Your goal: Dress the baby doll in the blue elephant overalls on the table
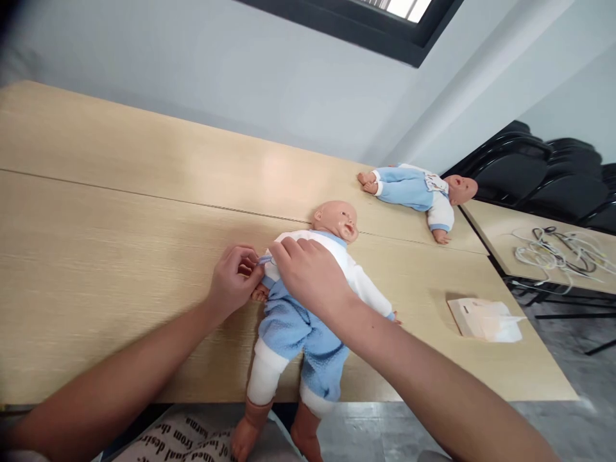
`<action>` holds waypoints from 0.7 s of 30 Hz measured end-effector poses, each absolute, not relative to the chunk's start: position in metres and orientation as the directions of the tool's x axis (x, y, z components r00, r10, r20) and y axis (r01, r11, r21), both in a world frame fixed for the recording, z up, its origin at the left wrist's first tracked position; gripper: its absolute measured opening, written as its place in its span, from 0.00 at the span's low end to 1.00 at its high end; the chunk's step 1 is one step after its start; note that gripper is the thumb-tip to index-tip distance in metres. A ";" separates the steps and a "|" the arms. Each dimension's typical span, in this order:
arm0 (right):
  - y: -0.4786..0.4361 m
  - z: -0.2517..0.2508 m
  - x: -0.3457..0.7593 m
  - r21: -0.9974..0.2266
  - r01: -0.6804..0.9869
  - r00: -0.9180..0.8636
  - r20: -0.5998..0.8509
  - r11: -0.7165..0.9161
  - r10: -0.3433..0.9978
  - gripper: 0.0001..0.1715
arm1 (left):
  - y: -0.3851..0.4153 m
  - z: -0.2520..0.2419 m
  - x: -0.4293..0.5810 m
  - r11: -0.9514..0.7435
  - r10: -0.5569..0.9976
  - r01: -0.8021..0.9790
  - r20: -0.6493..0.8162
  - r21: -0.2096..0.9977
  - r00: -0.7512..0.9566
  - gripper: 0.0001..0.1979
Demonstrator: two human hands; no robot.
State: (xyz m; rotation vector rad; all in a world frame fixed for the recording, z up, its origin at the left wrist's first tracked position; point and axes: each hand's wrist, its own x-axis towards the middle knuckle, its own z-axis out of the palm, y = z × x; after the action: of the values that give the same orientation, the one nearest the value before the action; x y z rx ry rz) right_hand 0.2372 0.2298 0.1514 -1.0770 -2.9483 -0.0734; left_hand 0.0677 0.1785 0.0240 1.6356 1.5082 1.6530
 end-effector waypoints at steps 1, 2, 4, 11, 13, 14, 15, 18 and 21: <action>0.231 0.152 0.237 -0.030 0.668 -0.744 -0.012 0.743 0.668 0.12 | 0.178 0.024 0.067 -0.359 0.841 0.414 0.482 0.837 -0.246 0.04; 0.232 0.154 0.236 -0.121 0.700 -0.713 -0.055 0.704 0.699 0.13 | 0.177 0.025 0.066 -0.361 0.844 0.431 0.486 0.827 -0.228 0.04; 0.237 0.156 0.233 -0.292 0.753 -0.647 -0.167 0.589 0.744 0.22 | 0.176 0.025 0.064 -0.373 0.840 0.487 0.510 0.790 -0.183 0.02; 0.266 0.162 0.223 -0.551 0.698 -0.703 -0.409 0.458 0.582 0.22 | 0.175 0.031 0.065 -0.361 0.845 0.526 0.509 0.770 -0.165 0.03; 0.271 0.164 0.223 -0.579 0.653 -0.747 -0.384 0.488 0.543 0.16 | 0.172 0.032 0.066 -0.249 0.889 0.456 0.388 0.855 -0.243 0.03; 0.272 0.164 0.223 -0.574 0.649 -0.749 -0.370 0.498 0.549 0.14 | 0.170 0.032 0.067 -0.164 0.915 0.403 0.292 0.900 -0.279 0.07; 0.273 0.164 0.223 -0.558 0.658 -0.740 -0.359 0.505 0.568 0.12 | 0.168 0.032 0.067 -0.070 0.944 0.338 0.172 0.939 -0.282 0.11; 0.272 0.161 0.219 -0.478 0.713 -0.691 -0.357 0.513 0.629 0.11 | 0.163 0.034 0.063 0.146 0.989 0.209 -0.136 0.967 -0.063 0.20; 0.267 0.158 0.208 -0.358 0.779 -0.626 -0.392 0.515 0.674 0.25 | 0.162 0.041 0.058 0.158 0.972 0.257 -0.196 0.954 0.130 0.23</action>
State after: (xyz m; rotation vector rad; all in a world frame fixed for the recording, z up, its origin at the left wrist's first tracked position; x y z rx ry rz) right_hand 0.2077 0.2673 0.1583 -1.4138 -2.9063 0.8635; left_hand 0.0581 0.1620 0.0413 1.3171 1.3469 0.8356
